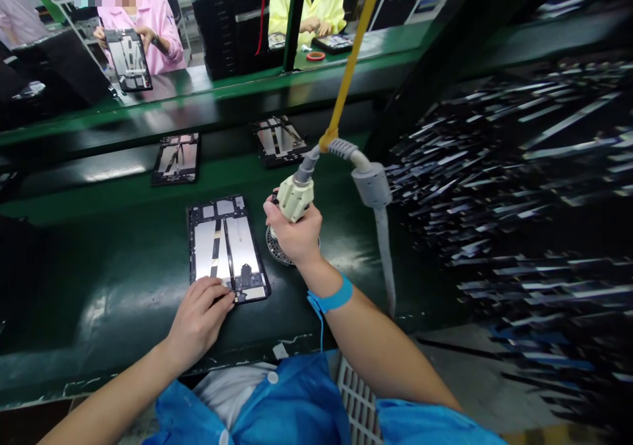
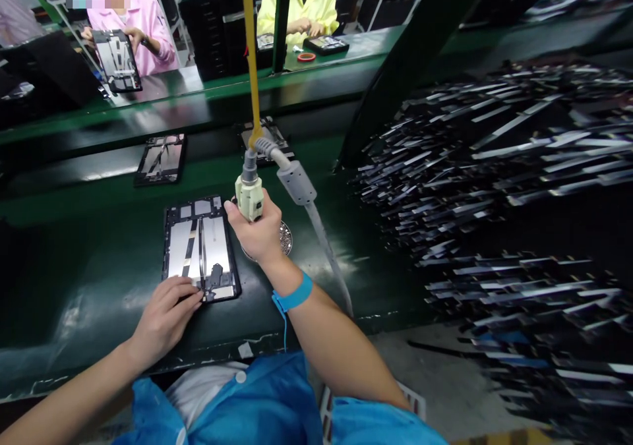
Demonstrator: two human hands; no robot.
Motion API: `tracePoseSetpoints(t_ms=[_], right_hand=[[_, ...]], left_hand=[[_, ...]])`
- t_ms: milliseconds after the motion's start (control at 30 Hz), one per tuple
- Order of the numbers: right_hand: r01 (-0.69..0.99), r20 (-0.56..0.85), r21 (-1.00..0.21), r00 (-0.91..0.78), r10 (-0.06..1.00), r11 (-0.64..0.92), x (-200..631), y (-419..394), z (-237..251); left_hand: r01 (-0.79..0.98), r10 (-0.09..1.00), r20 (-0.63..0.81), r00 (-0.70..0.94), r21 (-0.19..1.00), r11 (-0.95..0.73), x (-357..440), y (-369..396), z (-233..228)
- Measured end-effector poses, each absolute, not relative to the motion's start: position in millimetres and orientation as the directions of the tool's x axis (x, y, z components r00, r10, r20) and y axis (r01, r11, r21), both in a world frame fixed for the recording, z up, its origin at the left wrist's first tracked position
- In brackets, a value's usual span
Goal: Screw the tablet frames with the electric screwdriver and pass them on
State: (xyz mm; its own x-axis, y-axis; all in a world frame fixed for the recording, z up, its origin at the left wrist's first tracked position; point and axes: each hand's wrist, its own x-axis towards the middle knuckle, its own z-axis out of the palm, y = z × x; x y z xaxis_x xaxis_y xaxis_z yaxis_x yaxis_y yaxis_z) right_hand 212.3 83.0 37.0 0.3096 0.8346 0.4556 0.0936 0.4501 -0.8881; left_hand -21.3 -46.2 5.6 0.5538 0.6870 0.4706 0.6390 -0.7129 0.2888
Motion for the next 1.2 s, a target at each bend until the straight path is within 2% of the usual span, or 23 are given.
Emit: tracePoseSetpoints(t_ms=[200,467,967,1067,1200], right_hand=[[0.055,0.459,-0.884,0.299,0.837,0.465,220,81,42],[0.09,0.455,-0.89,0.22,0.863,0.446,223,72,36],[0.206,0.457,-0.887,0.254,0.853,0.414,222,69,32],[0.16,0.461,-0.887,0.261,0.848,0.433,222,68,37],[-0.01,0.45,-0.882,0.275,0.85,0.47,216,61,51]], left_hand=[[0.739,0.779,0.459,0.428,0.319,-0.594,-26,-47,-9],[0.724,0.759,0.479,0.442,0.309,-0.616,-24,7,-11],[0.661,0.775,0.429,0.464,0.415,-0.626,-28,4,-10],[0.654,0.782,0.437,0.445,0.438,-0.617,-27,6,-12],[0.654,0.781,0.462,0.42,0.442,-0.614,-21,10,-13]])
